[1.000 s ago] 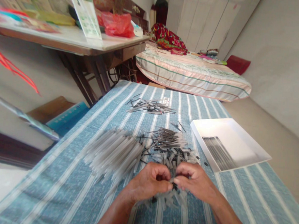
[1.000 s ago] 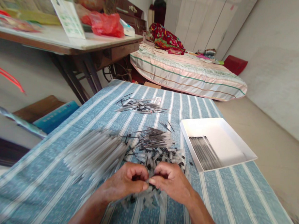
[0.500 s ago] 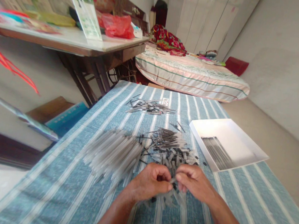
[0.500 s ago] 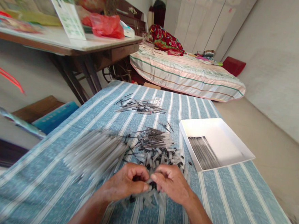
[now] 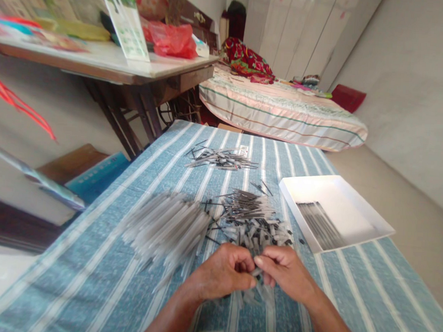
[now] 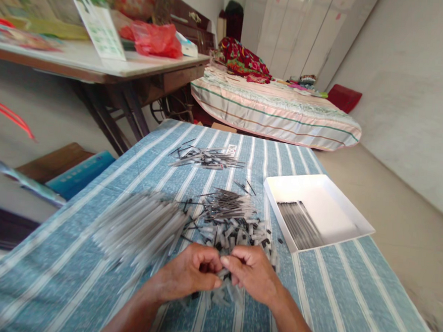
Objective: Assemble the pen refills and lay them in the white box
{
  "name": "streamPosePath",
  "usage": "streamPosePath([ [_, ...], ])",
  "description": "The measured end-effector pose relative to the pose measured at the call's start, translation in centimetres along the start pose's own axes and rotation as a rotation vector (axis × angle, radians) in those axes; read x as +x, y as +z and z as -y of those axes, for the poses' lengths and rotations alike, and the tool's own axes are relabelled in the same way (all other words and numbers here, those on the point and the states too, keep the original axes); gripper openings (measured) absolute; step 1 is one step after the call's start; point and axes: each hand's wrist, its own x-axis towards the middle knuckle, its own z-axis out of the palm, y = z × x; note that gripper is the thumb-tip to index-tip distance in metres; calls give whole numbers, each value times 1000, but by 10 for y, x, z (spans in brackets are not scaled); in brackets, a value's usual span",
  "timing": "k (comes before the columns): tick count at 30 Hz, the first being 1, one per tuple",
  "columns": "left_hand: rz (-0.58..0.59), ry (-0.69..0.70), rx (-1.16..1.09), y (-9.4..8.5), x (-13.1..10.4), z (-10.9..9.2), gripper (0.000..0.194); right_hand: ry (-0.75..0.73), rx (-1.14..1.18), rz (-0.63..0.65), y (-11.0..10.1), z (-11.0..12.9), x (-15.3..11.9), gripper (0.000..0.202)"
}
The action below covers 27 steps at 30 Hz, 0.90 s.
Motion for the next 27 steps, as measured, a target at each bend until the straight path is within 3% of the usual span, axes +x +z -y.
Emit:
streamPosePath([
  [15, -110, 101, 217, 6, 5, 15, 9, 87, -87, -88, 2, -2, 1, 40],
  [22, 90, 18, 139, -4, 1, 3, 11, 60, -42, -155, -5, 11, 4, 41],
  [27, -26, 20, -8, -12, -2, 2, 13, 15, -29, -247, -13, 17, 7, 43],
])
